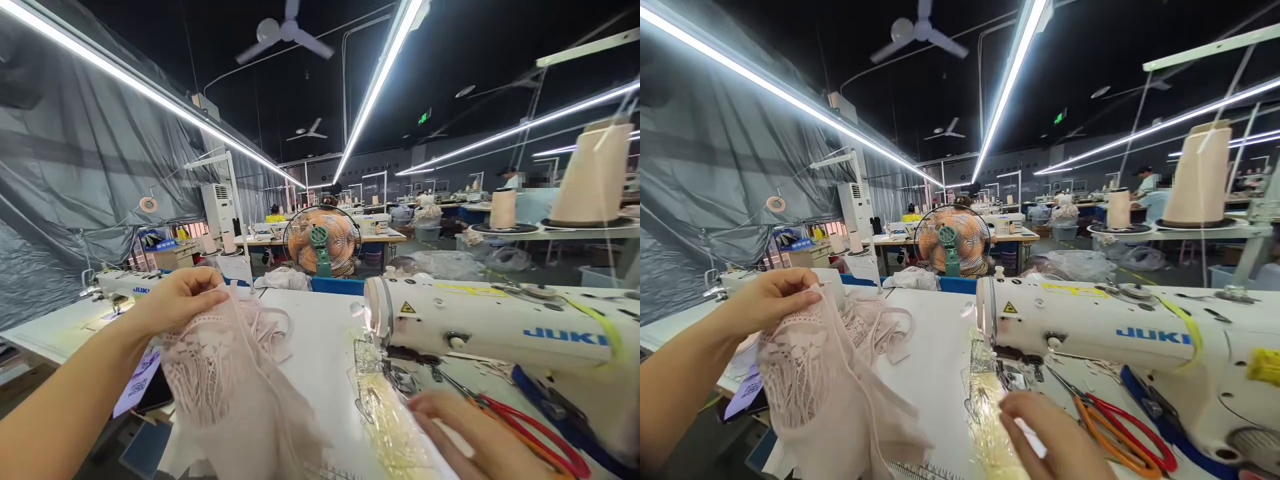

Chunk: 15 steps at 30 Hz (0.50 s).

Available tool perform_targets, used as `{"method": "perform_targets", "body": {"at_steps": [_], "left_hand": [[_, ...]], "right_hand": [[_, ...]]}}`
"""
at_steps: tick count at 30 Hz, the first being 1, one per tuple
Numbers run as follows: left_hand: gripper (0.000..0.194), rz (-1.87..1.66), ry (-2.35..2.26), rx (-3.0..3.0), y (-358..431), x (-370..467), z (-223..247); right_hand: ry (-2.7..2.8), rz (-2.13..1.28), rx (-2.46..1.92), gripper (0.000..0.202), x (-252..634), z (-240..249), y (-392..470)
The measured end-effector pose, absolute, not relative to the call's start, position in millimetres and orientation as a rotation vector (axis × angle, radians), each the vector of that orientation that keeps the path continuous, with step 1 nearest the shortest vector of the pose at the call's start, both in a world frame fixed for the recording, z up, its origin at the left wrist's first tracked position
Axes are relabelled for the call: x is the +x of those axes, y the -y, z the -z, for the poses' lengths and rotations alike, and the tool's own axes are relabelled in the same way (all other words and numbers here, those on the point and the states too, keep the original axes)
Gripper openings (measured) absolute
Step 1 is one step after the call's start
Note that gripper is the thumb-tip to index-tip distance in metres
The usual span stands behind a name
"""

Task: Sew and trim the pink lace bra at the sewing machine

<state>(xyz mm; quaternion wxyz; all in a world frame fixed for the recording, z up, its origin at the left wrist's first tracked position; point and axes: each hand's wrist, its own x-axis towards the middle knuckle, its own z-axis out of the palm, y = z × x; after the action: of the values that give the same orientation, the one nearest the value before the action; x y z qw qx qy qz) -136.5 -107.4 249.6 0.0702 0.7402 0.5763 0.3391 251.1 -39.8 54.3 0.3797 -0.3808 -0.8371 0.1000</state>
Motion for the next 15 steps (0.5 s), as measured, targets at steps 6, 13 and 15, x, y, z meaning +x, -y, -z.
{"method": "perform_targets", "body": {"at_steps": [6, 13, 15], "left_hand": [[0.023, -1.249, -1.235, 2.232, 115, -93, -234], [0.019, -1.377, -1.036, 2.219, 123, -82, -219], [0.020, -1.390, -1.097, 2.165, 124, -85, -215]], "right_hand": [[2.047, -0.388, -0.575, 0.027, 146, -115, 105], [2.060, -0.830, -0.940, 0.023, 136, -127, 113], [2.077, -0.809, -0.934, 0.023, 140, -127, 113]]}}
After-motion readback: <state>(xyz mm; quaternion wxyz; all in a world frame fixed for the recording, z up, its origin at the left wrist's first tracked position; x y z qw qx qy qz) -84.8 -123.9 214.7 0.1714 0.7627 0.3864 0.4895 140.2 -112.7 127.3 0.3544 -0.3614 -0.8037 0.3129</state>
